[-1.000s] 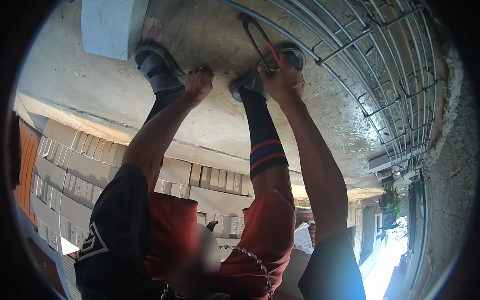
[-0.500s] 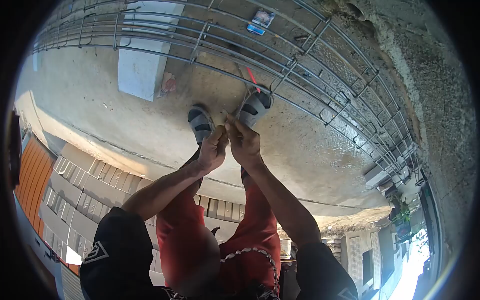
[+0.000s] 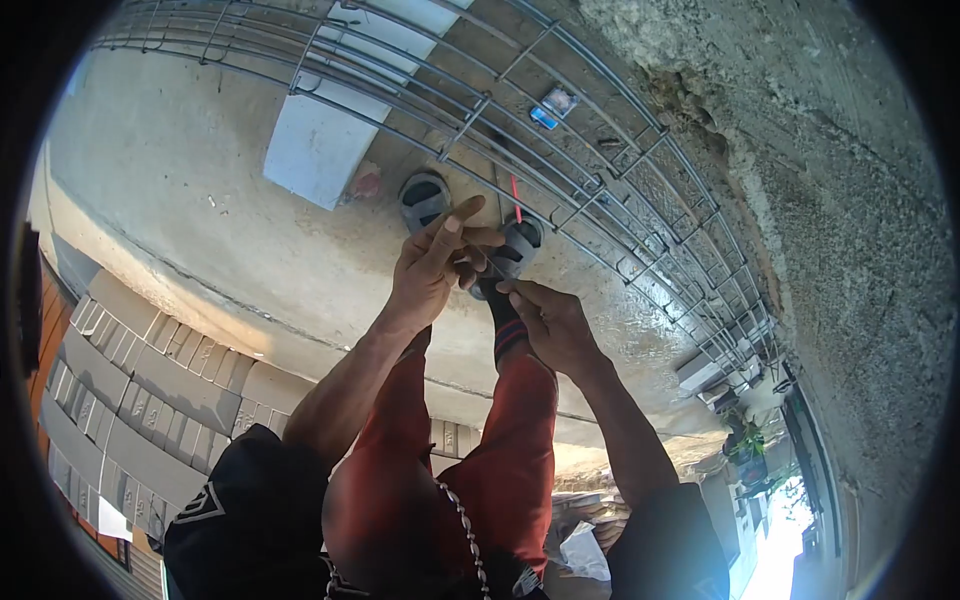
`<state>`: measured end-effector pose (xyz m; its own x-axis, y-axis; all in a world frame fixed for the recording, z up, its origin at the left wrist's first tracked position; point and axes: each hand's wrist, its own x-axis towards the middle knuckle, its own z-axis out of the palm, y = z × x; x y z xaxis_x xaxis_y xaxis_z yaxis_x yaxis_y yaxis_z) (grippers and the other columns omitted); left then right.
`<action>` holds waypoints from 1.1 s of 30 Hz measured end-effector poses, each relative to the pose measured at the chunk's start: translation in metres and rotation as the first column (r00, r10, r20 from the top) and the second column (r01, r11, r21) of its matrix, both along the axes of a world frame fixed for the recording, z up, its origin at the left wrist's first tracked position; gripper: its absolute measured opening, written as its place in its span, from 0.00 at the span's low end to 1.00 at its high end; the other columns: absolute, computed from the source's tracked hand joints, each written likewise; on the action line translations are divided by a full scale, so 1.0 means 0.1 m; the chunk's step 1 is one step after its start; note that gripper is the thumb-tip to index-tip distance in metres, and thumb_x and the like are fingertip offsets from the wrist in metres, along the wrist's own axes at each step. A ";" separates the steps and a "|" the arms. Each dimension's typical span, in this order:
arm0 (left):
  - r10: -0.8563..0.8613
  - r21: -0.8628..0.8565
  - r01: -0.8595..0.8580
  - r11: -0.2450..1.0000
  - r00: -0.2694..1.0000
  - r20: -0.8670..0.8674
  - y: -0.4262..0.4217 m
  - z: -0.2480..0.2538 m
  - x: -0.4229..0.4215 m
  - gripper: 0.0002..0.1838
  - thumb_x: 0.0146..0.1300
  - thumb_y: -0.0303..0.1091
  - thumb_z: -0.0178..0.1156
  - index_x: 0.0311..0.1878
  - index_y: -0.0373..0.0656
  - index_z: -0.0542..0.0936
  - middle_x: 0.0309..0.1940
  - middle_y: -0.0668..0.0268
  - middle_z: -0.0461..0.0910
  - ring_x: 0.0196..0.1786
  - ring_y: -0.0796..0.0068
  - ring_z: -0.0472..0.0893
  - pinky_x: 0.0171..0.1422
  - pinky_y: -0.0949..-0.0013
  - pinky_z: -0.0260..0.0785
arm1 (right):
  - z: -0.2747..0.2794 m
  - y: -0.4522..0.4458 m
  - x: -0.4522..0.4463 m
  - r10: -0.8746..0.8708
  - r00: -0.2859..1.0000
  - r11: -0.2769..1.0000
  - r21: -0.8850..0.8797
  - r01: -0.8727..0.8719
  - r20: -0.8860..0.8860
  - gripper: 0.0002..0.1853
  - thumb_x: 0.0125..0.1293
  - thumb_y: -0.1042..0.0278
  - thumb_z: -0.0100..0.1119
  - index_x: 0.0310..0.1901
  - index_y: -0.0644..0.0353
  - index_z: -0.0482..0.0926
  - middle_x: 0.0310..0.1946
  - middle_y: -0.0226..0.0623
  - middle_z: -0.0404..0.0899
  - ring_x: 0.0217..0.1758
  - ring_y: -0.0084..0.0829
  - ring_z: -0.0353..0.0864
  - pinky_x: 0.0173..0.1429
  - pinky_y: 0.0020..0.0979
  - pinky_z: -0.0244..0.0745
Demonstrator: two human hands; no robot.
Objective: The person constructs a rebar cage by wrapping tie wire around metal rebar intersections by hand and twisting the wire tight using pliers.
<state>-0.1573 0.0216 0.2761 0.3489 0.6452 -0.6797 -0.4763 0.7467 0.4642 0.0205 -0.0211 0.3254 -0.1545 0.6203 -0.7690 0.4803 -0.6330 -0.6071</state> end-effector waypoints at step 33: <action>0.491 0.416 0.782 0.463 0.164 -0.855 0.72 -1.82 0.15 0.14 0.58 0.39 0.62 0.38 0.37 0.81 0.24 0.59 0.79 0.25 0.75 0.76 0.29 0.70 0.66 | -1.61 0.50 0.74 -0.063 0.993 0.950 0.311 0.029 0.101 0.15 0.62 0.74 0.53 0.51 0.58 0.78 0.38 0.36 0.81 0.30 0.19 0.75 0.37 0.23 0.71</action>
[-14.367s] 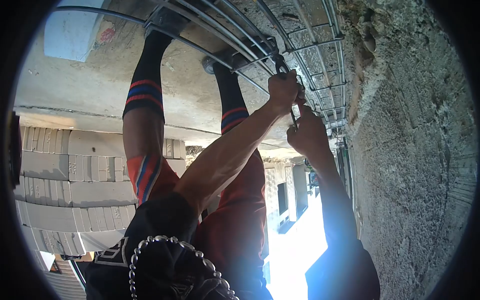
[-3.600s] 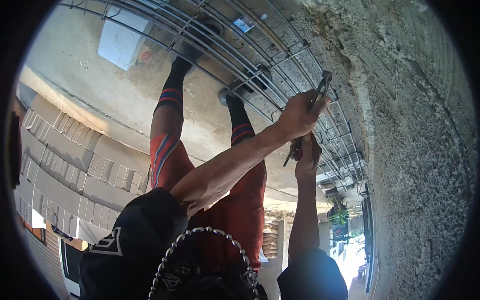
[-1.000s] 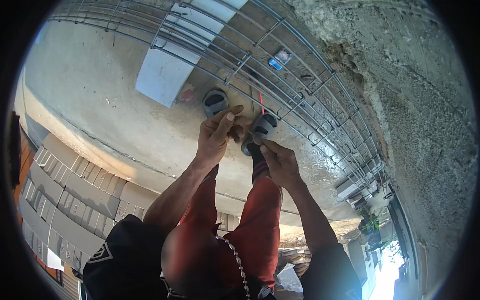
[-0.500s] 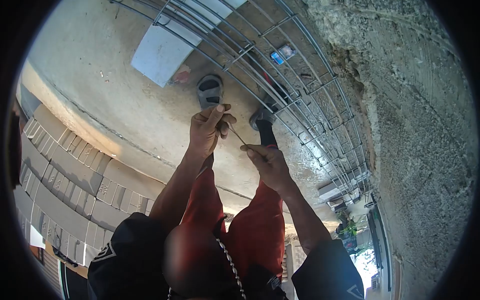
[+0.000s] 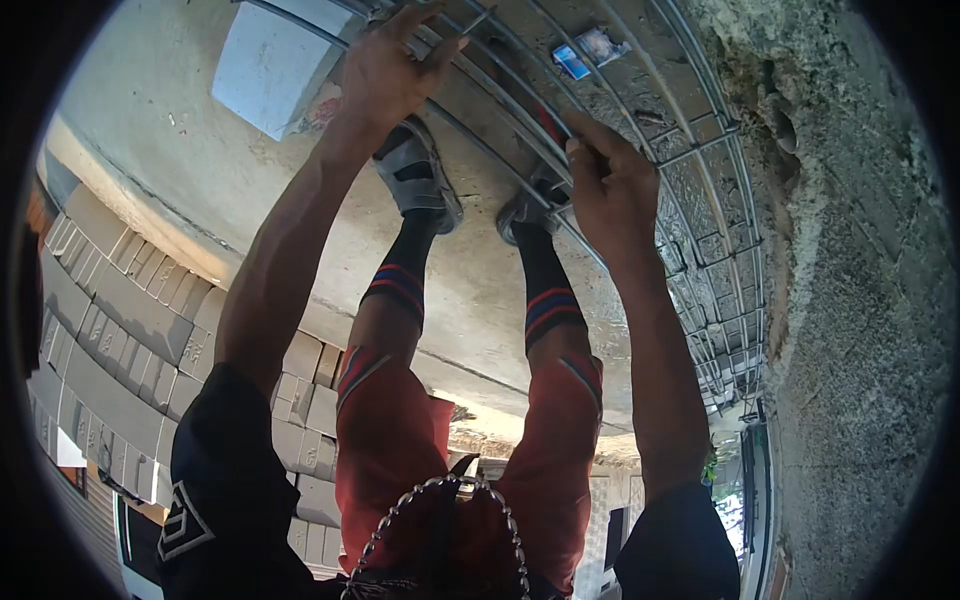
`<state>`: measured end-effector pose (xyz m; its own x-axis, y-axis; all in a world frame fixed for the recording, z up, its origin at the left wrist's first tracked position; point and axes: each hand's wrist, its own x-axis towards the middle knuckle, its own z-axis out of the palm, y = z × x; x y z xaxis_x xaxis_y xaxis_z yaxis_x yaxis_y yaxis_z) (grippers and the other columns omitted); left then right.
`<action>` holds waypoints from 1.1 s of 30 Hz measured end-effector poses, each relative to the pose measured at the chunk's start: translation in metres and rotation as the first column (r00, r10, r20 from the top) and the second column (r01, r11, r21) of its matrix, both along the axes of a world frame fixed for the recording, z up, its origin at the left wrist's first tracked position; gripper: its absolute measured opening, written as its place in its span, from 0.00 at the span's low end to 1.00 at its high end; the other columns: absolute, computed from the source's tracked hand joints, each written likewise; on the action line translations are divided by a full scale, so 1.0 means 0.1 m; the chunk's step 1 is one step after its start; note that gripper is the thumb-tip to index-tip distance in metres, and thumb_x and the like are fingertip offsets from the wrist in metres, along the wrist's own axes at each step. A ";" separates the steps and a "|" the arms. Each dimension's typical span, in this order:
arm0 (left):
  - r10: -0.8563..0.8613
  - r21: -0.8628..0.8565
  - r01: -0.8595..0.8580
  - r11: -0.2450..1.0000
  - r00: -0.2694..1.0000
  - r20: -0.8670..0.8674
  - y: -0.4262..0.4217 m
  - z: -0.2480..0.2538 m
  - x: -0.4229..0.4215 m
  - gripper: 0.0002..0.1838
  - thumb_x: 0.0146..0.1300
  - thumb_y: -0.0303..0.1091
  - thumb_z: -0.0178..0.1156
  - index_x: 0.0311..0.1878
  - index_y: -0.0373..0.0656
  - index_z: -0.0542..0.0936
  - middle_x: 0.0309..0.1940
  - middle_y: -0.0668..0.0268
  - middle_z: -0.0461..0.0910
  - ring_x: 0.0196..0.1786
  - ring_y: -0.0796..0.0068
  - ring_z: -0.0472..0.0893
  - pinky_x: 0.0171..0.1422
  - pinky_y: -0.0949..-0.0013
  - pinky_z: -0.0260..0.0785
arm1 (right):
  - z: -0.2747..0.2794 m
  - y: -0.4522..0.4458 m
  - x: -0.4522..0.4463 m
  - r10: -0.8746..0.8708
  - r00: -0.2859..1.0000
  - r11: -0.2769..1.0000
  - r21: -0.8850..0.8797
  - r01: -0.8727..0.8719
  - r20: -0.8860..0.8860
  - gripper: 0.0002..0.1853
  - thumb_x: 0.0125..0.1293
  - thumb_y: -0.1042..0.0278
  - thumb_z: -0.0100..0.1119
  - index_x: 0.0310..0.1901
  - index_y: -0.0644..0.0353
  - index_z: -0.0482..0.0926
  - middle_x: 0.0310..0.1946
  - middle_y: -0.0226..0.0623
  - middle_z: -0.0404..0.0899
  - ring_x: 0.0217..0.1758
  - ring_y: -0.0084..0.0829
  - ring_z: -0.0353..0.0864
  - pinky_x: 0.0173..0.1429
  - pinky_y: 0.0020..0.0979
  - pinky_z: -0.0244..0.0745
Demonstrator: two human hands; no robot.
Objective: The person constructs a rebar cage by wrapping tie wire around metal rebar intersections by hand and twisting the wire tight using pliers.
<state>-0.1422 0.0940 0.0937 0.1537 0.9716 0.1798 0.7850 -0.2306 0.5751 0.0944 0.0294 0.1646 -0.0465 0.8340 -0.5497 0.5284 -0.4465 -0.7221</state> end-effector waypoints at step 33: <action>0.294 -0.734 0.270 0.623 0.788 0.540 0.28 -0.47 -0.03 0.12 0.58 0.37 0.65 0.33 0.36 0.82 0.20 0.66 0.79 0.21 0.82 0.76 0.22 0.78 0.69 | -0.34 0.58 0.02 0.314 0.806 0.747 0.394 -0.536 0.501 0.12 0.58 0.76 0.57 0.45 0.56 0.81 0.29 0.38 0.77 0.25 0.36 0.78 0.29 0.35 0.71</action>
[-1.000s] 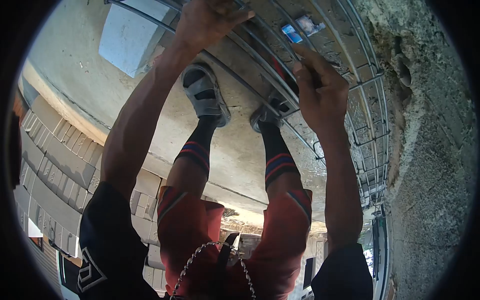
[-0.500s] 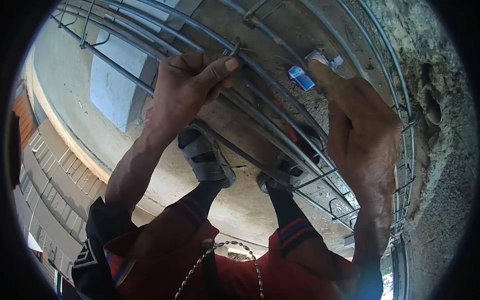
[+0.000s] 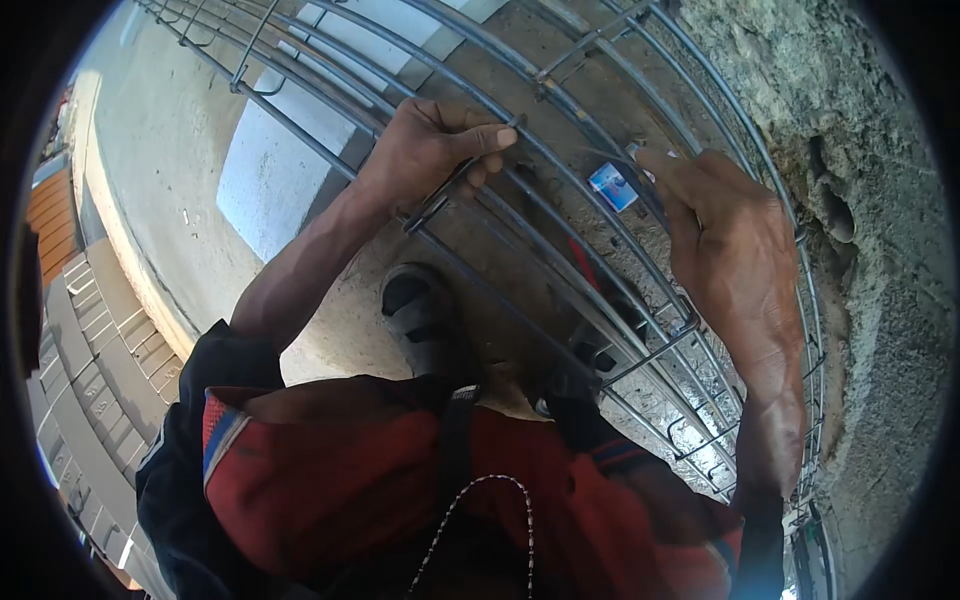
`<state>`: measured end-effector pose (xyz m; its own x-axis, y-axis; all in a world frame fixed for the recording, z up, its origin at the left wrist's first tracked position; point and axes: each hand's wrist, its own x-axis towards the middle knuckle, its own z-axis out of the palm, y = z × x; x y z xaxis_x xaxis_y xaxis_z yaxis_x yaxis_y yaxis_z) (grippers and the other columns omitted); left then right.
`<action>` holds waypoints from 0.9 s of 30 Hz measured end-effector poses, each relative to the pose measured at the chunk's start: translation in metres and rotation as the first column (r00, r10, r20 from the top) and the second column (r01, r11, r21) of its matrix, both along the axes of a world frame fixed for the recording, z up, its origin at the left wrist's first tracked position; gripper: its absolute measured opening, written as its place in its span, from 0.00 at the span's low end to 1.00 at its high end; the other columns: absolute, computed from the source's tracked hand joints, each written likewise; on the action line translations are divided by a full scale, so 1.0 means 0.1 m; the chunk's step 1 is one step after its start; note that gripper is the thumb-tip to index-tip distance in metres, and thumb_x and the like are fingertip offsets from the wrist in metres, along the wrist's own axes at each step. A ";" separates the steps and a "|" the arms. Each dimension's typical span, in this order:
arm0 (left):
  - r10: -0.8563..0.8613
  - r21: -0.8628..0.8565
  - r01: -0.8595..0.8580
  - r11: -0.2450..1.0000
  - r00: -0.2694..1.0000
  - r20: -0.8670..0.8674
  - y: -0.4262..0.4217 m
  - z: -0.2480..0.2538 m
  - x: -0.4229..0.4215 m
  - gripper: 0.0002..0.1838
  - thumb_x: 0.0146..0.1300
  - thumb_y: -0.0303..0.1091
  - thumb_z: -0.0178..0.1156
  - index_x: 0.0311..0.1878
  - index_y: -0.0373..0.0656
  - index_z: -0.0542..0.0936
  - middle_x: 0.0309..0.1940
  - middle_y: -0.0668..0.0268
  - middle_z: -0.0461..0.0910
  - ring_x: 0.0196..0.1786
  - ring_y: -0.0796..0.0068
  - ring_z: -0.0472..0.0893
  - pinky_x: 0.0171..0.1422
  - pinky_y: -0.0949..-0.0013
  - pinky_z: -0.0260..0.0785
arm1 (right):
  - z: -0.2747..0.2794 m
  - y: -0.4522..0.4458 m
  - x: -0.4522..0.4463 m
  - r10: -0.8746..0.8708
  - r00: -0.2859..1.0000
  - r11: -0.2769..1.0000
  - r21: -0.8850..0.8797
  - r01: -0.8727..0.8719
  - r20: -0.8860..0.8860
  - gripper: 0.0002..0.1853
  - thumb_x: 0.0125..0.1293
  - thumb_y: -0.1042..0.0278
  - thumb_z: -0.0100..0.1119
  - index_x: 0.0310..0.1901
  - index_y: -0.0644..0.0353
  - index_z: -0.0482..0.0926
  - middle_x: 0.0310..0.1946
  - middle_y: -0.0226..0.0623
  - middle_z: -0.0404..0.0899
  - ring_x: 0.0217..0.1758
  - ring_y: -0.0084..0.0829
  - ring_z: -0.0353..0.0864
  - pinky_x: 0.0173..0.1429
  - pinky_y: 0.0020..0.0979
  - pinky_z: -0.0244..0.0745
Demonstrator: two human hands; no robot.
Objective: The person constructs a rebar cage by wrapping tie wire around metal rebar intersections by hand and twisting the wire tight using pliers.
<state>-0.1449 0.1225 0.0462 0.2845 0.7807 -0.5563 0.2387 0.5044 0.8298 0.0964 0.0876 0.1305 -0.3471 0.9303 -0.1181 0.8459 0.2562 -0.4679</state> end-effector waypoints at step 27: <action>0.520 0.586 -0.306 0.750 0.820 -0.238 -1.43 -0.24 -0.39 0.18 0.52 0.29 0.69 0.48 0.38 0.80 0.32 0.61 0.83 0.35 0.79 0.82 0.38 0.76 0.75 | -0.69 0.25 -0.66 0.109 0.968 0.979 0.192 -0.065 -0.227 0.12 0.56 0.71 0.62 0.42 0.64 0.81 0.36 0.47 0.81 0.37 0.44 0.82 0.40 0.35 0.77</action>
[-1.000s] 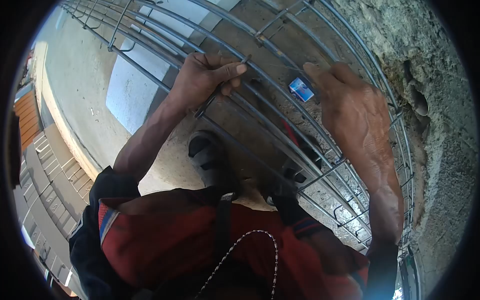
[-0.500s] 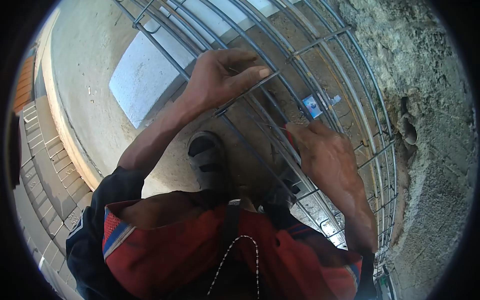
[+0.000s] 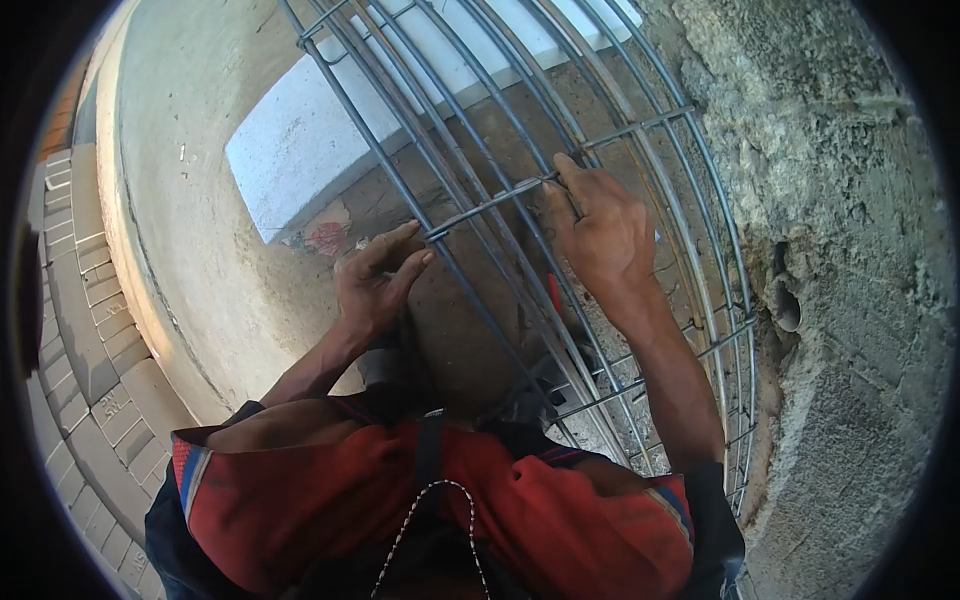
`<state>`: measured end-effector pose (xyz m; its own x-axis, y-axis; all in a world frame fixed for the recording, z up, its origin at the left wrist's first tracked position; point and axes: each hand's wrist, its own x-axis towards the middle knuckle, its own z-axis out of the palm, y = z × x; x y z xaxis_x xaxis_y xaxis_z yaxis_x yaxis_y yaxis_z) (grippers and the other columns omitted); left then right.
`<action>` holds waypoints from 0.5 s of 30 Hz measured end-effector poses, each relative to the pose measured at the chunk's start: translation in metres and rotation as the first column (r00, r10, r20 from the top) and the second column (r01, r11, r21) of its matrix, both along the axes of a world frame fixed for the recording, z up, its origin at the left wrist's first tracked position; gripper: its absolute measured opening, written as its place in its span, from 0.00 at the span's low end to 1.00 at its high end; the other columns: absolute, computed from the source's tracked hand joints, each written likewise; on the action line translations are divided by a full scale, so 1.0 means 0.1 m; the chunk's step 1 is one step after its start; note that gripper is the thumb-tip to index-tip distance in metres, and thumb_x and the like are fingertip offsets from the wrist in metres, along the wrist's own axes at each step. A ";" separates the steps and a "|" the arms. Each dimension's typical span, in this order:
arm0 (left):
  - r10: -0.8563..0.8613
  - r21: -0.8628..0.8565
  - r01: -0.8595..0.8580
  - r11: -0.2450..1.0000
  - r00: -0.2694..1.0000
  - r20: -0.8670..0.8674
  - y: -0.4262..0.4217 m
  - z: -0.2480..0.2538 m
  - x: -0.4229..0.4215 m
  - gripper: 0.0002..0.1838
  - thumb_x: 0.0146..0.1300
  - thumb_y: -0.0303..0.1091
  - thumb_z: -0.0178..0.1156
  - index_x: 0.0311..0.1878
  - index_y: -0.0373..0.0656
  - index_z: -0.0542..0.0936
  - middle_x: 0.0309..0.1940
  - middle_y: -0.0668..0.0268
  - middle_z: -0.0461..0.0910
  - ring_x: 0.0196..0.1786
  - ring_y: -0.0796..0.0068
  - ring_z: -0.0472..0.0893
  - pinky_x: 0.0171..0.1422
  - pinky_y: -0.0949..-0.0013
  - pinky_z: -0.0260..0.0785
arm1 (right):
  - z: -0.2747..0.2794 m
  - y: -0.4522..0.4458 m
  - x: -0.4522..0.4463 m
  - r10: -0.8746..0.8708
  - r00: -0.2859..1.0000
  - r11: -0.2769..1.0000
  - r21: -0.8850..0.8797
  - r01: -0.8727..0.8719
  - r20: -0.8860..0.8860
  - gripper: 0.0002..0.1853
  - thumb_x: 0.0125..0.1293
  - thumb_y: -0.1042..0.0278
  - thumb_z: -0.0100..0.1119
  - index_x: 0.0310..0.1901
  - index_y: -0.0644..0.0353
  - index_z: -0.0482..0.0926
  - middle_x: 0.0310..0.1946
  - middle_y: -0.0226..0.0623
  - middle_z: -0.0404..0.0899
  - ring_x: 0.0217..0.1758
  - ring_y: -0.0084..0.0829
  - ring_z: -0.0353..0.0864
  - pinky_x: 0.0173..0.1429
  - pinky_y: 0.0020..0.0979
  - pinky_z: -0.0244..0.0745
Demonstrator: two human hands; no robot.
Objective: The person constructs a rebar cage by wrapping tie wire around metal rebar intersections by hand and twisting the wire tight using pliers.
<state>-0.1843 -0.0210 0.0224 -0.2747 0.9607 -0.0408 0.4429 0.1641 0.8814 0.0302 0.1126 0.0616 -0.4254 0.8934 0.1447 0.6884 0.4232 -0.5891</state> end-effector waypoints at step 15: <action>0.022 0.239 -0.043 0.970 0.995 0.093 0.05 -0.18 0.02 0.10 0.52 0.26 0.67 0.39 0.39 0.83 0.35 0.59 0.84 0.35 0.75 0.84 0.37 0.78 0.76 | 0.31 0.00 -0.11 0.053 0.998 0.991 -0.123 -0.050 0.017 0.15 0.57 0.73 0.63 0.47 0.61 0.80 0.37 0.47 0.81 0.36 0.40 0.82 0.38 0.33 0.76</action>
<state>-0.1821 -0.0157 0.0045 -0.3117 0.9358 0.1649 0.3590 -0.0448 0.9323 0.0194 0.1129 0.0926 -0.4732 0.8806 0.0264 0.6796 0.3840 -0.6250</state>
